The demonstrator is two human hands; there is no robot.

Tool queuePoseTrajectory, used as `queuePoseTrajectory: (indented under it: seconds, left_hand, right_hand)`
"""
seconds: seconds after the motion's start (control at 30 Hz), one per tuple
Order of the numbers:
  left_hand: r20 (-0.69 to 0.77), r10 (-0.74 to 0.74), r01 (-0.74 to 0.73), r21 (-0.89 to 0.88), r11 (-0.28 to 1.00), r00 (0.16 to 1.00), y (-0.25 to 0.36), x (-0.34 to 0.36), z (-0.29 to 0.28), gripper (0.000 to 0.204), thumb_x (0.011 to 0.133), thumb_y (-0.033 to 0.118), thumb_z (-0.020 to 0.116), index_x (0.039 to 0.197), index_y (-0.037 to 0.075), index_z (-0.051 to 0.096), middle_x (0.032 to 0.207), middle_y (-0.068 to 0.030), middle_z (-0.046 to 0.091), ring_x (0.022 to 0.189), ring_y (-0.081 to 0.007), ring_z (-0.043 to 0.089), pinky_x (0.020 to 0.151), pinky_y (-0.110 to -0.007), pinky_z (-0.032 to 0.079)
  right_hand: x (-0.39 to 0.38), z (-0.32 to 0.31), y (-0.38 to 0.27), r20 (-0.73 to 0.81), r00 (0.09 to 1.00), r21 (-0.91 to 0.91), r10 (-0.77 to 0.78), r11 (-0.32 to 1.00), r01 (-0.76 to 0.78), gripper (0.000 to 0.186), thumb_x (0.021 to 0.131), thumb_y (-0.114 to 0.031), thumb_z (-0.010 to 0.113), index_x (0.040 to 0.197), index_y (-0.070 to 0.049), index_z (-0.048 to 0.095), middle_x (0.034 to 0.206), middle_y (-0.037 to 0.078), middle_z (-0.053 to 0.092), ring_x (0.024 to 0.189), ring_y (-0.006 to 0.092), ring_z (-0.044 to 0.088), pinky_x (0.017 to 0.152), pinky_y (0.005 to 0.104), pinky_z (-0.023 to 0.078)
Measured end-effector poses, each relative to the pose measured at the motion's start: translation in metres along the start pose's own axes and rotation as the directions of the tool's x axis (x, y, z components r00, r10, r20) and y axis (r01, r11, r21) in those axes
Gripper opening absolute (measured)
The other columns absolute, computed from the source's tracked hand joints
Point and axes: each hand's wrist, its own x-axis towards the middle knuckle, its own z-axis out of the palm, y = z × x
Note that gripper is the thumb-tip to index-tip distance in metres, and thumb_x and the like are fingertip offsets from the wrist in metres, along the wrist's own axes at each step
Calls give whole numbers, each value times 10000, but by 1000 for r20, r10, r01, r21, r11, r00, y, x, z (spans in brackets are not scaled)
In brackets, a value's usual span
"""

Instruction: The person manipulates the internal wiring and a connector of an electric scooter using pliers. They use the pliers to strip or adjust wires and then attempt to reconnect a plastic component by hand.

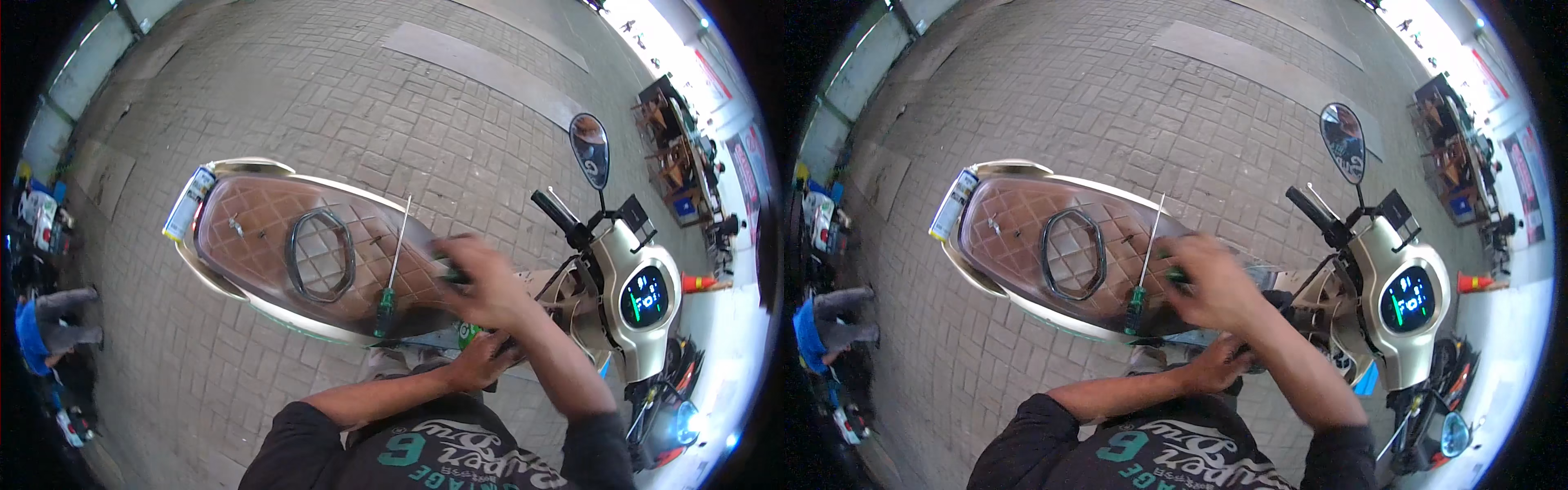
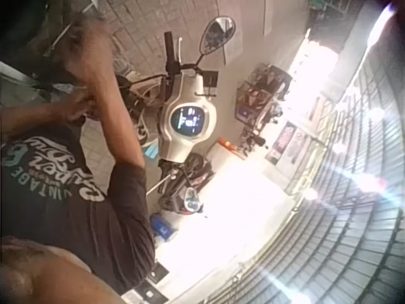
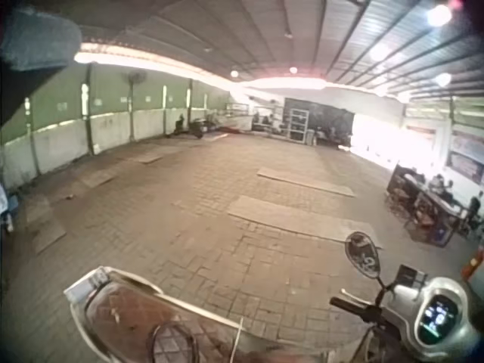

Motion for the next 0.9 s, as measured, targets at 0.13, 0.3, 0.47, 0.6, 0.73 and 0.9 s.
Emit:
queuePoseTrajectory:
  seconds: [0.13, 0.3, 0.47, 0.6, 0.73, 0.9]
  left_hand:
    - [203, -371, 344, 157, 926, 906, -8, -21, -1, 365, 847, 209, 575, 1164, 45, 504, 932, -174, 608, 864, -322, 582, 756, -426, 430]
    - [360, -454, 388, 243, 889, 815, -9, -35, -3, 392, 853, 211, 565, 1197, 52, 467, 1016, -199, 567, 981, -353, 535, 869, -435, 375]
    - [296, -311, 209, 330, 920, 903, -11, -46, 2, 340, 834, 187, 532, 1136, 79, 419, 1053, -144, 572, 1065, -343, 502, 903, -506, 297]
    - [326, -251, 151, 303, 941, 912, -10, -49, 1, 393, 829, 175, 523, 1189, 87, 391, 1105, -150, 553, 1099, -353, 476, 923, -510, 288]
    - [325, -282, 202, 259, 945, 903, -1, -45, -4, 367, 811, 189, 546, 1144, 56, 466, 1058, -171, 567, 1062, -360, 500, 936, -491, 307]
    - [368, -358, 266, 277, 923, 858, 2, -39, 1, 286, 807, 140, 553, 1071, 32, 533, 947, -179, 589, 976, -344, 542, 851, -450, 390]
  right_hand:
    - [24, 88, 51, 577, 800, -305, -163, 866, 396, 302, 689, -147, 615, 971, -60, 548, 951, 102, 586, 1013, 269, 520, 851, 411, 415]
    - [31, 156, 71, 755, 595, -222, -275, 746, 627, 314, 716, -143, 607, 1019, -95, 541, 946, 84, 591, 1025, 247, 517, 864, 396, 401]
    - [36, 192, 86, 735, 617, -239, -281, 744, 623, 331, 738, -154, 601, 1060, -114, 530, 917, 80, 597, 1023, 239, 519, 865, 397, 395]
    - [34, 199, 90, 705, 653, -275, -275, 744, 609, 350, 758, -171, 579, 1100, -117, 525, 897, 76, 611, 1021, 236, 524, 881, 431, 383]
    - [37, 189, 67, 789, 604, -345, -109, 735, 583, 348, 793, -182, 536, 1134, -111, 519, 989, 101, 602, 1128, 249, 477, 1004, 522, 292]
    - [33, 166, 63, 677, 722, -359, -146, 790, 497, 372, 792, -218, 551, 1147, -108, 527, 980, 95, 608, 1053, 258, 529, 992, 555, 290]
